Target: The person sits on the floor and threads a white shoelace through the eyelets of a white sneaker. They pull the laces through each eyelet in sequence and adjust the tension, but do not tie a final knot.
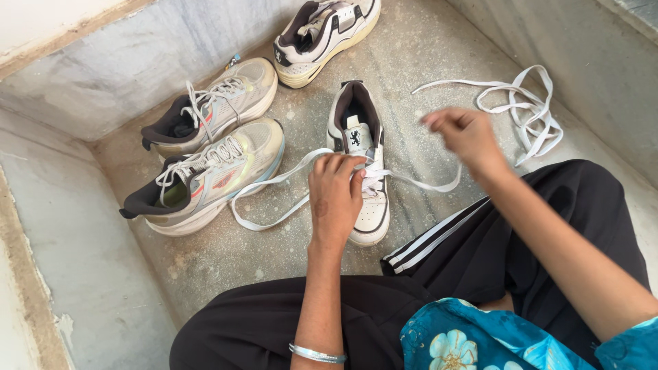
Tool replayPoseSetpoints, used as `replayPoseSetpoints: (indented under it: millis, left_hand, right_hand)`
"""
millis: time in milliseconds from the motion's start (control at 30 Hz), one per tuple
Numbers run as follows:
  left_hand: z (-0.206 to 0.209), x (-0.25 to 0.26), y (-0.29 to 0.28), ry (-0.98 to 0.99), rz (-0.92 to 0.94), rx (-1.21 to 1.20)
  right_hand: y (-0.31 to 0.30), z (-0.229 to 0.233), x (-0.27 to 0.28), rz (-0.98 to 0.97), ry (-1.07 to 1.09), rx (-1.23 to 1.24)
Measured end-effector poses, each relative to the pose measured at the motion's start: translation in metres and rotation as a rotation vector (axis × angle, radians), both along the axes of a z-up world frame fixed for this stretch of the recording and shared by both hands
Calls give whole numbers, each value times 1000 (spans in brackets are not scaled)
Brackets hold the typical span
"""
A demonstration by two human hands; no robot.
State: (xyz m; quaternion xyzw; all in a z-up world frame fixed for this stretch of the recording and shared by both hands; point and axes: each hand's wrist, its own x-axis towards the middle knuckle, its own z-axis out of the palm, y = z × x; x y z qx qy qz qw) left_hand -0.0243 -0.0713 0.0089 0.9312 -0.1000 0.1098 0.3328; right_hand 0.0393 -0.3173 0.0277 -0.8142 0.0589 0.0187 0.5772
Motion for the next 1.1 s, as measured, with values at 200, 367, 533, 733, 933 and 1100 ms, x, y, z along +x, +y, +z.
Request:
replayPoseSetpoints:
  millis: [200,367,533,733,933,1100]
  left_hand:
    - [-8,-1,-10,-32,-12,39]
    - [-6,2,-11,-11,6,36]
    - [-5,3,-13,-32,0,-3]
    - [-7,7,-15,-11,28,-15]
    - [-10,10,-16,-31,41,22]
    - [-13,13,-20,-49,67,25]
  right_hand:
    - [29,-22,-19,149,40,-324]
    - [42,-31,-21,142,-25,-361]
    - [50,-33,-24,70,-23,-299]
    - [58,-25,-24,60,-58,-304]
    - [67,-24,-23,86,-111,-253]
    - [67,-31,-21,116,-86,-47]
